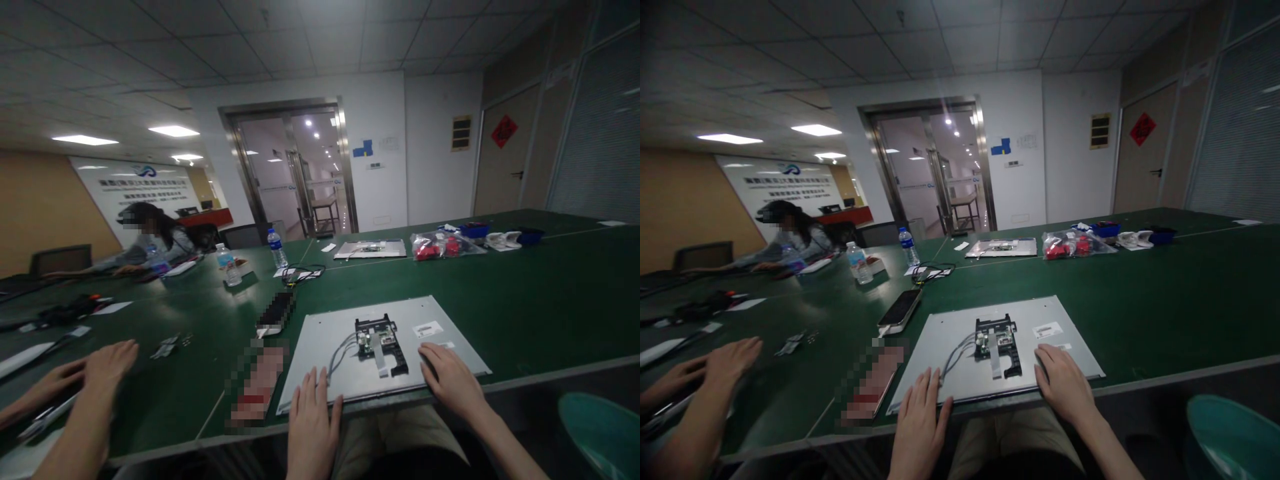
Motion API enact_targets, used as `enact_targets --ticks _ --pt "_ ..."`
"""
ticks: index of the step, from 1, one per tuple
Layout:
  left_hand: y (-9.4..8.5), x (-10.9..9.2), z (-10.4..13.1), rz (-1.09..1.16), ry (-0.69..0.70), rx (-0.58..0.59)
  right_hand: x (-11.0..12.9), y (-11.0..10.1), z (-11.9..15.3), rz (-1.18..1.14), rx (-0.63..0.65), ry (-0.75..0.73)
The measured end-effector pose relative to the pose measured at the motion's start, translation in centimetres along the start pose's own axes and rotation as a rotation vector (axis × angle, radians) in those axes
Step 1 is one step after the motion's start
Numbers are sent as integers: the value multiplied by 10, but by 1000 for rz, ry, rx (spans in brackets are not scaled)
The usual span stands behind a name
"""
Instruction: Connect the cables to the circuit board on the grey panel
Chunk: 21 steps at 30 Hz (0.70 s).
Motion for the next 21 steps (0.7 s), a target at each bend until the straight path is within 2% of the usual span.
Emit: enact_targets --ticks 4,8,10,12,16,19,21 --pt "-9 -4 -8 50 17 -6 0 0 0 -12 -4 4" --pt "-25 -28 -31 155 141 18 0 1 0 -29 3 11" --pt "-26 -40 -46 207 199 57 -1 1 0 -40 5 13" --pt "-24 -44 -61 226 217 75 -2 1 0 -54 7 12" --pt "-8 -39 -84 236 203 107 -4 -1 -5 -99 7 0" --pt "1 -35 -88 238 187 130 4 -1 -16 -140 -4 -15" --pt "4 -33 -87 236 174 141 19 1 -29 -167 -7 -38"
Point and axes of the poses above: each hand's wrist, its own z-axis away from the middle knuckle, its own y-axis out of the palm, x = y × z, the point moved 8 cm from there along -z, towards the middle knuckle, and after that the axes turned 14 degrees about -z, right-handed, at the moved point
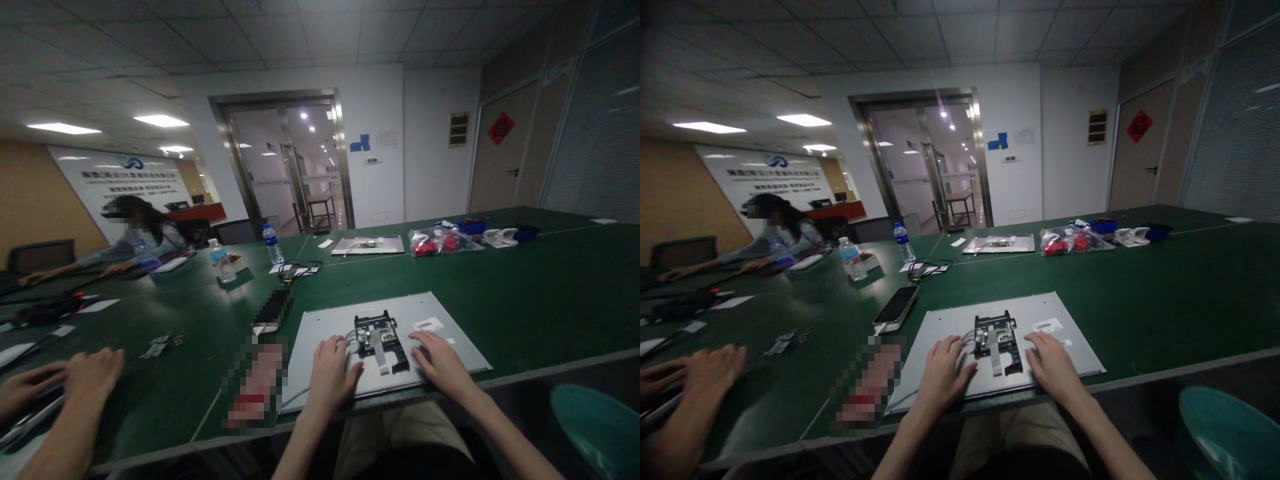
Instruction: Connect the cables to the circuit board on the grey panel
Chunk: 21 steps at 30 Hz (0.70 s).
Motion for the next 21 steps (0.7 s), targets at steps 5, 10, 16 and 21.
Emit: enact_targets --ticks 5,10,16,21 --pt "5 2 7 -6 -22 6 51 34 -44 -50 74 -98" --pt "7 1 9 -12 2 18 70 79 -85 -27 184 -132" --pt "8 2 11 -15 3 25 57 102 -98 49 268 -120" --pt "9 3 12 0 -2 27 58 106 -95 86 314 -135"
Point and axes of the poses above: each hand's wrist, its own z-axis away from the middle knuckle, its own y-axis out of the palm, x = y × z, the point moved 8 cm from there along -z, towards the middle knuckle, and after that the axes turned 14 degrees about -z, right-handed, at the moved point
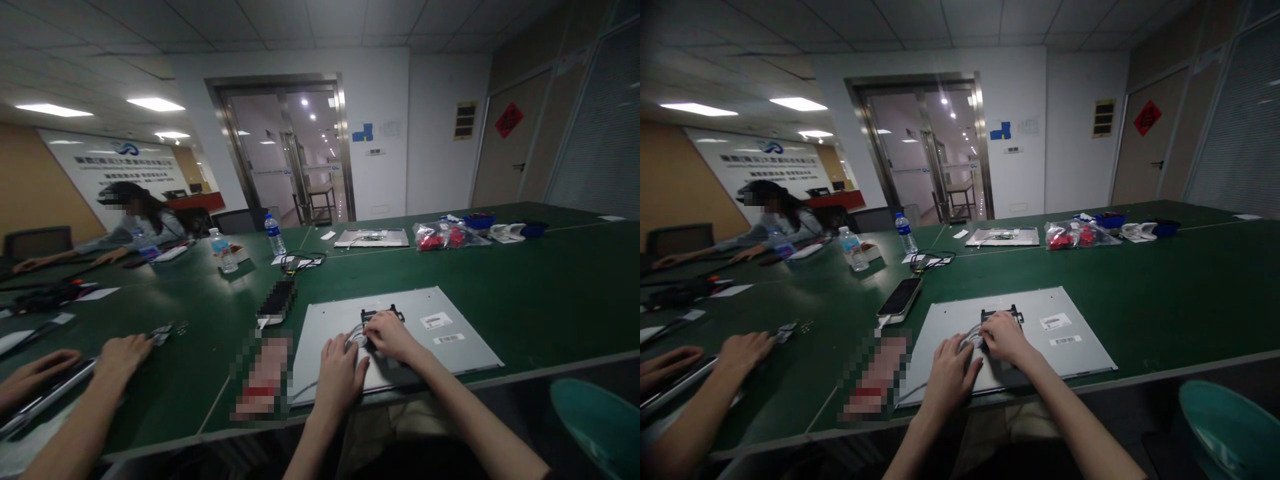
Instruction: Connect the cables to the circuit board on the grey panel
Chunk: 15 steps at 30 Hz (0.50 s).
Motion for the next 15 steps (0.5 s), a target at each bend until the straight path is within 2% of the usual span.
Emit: enact_targets --ticks 15 --pt "-2 -3 -1 21 17 12 9 4 0 -4 16 -5"
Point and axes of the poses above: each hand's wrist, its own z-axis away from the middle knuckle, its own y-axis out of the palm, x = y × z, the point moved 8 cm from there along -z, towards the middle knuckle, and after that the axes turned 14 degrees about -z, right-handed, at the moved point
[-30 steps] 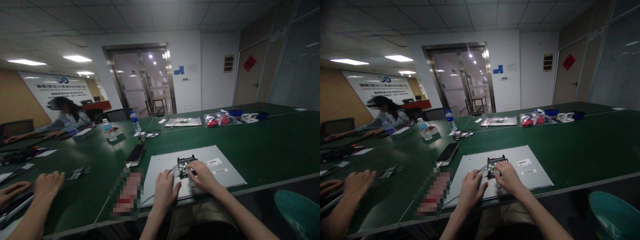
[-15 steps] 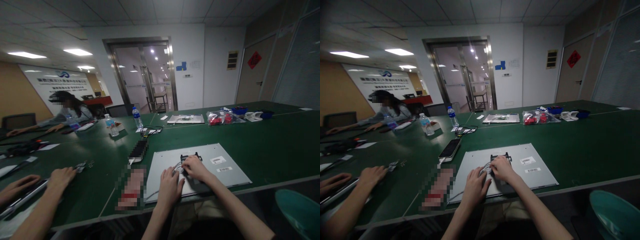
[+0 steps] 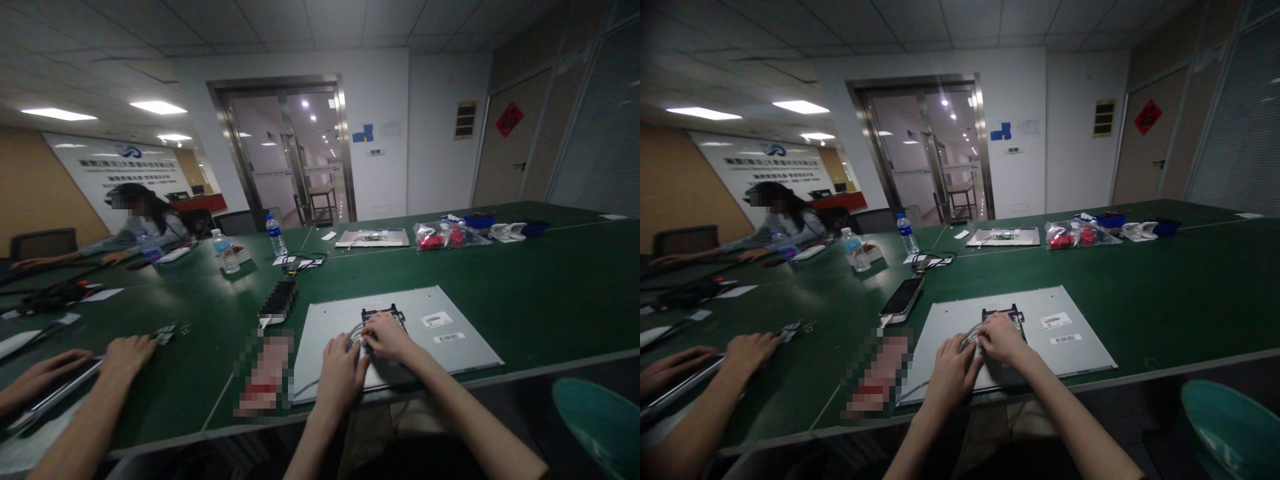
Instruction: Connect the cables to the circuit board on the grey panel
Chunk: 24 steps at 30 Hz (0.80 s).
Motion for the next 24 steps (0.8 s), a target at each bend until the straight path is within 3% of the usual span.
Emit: enact_targets --ticks 24 --pt "5 1 1 12 17 1 -10 13 -8 -10 -100 233"
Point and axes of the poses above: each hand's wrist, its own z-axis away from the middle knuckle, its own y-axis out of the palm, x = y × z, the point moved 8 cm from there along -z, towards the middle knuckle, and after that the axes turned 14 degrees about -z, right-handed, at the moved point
